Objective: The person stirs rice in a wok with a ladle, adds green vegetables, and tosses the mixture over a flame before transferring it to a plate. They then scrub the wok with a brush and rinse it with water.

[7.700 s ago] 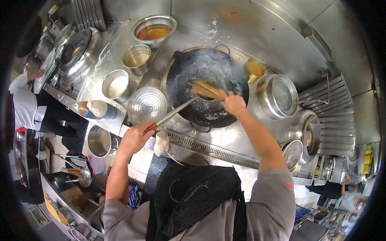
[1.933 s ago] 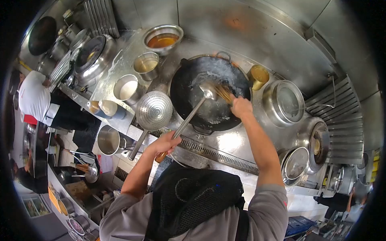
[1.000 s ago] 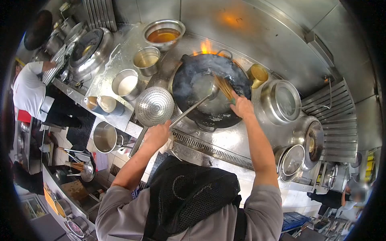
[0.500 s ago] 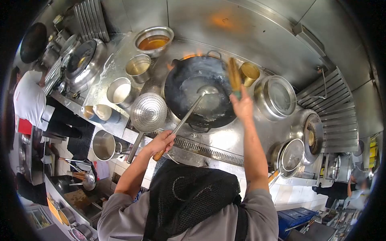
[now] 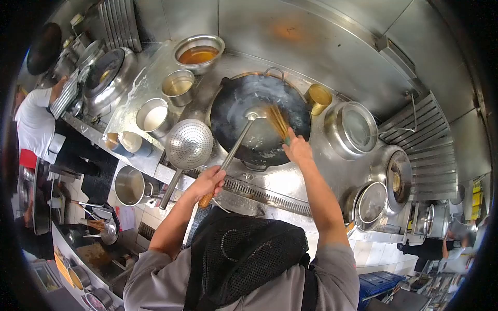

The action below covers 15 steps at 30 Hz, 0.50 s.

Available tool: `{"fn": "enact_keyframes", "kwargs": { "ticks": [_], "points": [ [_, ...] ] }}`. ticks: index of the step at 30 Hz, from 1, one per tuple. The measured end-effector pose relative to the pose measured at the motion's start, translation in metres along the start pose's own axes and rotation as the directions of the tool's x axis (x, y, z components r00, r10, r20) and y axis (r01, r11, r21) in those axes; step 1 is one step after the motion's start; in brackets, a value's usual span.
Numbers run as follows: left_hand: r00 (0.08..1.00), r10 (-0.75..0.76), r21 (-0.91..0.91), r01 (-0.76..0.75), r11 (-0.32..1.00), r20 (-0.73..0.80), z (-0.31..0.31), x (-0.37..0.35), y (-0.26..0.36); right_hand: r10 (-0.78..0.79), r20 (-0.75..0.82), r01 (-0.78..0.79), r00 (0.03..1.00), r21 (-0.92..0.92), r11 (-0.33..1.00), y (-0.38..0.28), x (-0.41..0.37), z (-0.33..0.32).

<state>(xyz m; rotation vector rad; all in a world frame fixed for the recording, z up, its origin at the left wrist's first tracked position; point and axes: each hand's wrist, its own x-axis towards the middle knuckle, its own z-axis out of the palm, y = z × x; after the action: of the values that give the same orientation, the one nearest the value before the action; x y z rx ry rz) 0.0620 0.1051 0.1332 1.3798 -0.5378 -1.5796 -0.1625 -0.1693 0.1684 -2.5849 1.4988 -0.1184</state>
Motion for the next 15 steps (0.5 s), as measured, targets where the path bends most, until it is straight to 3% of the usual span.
{"fn": "enact_keyframes", "kwargs": {
  "ticks": [1, 2, 3, 5, 7, 9, 12, 13, 14, 15],
  "points": [
    [1.0, 0.011, 0.06, -0.011, 0.998, -0.005, 0.0, 0.001, 0.002, 0.032, 0.18, 0.004, 0.983, -0.2, 0.98, 0.0, 0.008, -0.001],
    [1.0, 0.018, 0.058, -0.018, 0.998, -0.006, 0.0, 0.001, 0.004, 0.003, 0.143, 0.029, 0.99, -0.22, 0.975, 0.007, 0.014, -0.008],
    [1.0, 0.021, 0.07, -0.021, 0.997, 0.0, 0.0, 0.0, 0.003, -0.003, 0.144, 0.035, 0.99, -0.22, 0.975, 0.008, 0.015, -0.008],
    [1.0, 0.013, 0.077, -0.013, 0.997, -0.002, -0.003, -0.002, 0.001, 0.032, -0.058, -0.038, 0.998, -0.105, 0.994, 0.003, 0.007, -0.018],
    [0.999, 0.015, 0.046, -0.016, 0.999, 0.028, -0.001, 0.001, -0.001, 0.013, -0.019, -0.014, 1.0, -0.057, 0.998, -0.025, -0.011, -0.029],
    [1.0, -0.011, -0.015, 0.011, 1.0, 0.004, 0.001, -0.001, 0.005, -0.308, 0.229, 0.343, 0.923, -0.131, 0.93, -0.042, -0.027, -0.026],
    [0.993, 0.028, -0.027, -0.025, 0.999, 0.118, -0.004, -0.002, 0.011, -0.224, 0.158, 0.234, 0.962, -0.046, 0.971, -0.042, -0.017, 0.008],
    [0.994, 0.108, 0.28, -0.112, 0.954, 0.031, -0.001, -0.005, 0.008, -0.221, 0.152, 0.23, 0.963, -0.047, 0.972, -0.036, -0.008, 0.019],
    [0.977, 0.212, 0.565, -0.159, 0.81, -0.029, 0.002, -0.008, 0.006, -0.127, 0.096, 0.133, 0.987, -0.061, 0.989, -0.026, 0.006, 0.029],
    [0.975, 0.219, 0.568, -0.165, 0.806, -0.026, 0.003, -0.009, 0.003, -0.035, 0.037, 0.037, 0.999, -0.071, 0.997, -0.021, 0.02, 0.026]
  ]
}}
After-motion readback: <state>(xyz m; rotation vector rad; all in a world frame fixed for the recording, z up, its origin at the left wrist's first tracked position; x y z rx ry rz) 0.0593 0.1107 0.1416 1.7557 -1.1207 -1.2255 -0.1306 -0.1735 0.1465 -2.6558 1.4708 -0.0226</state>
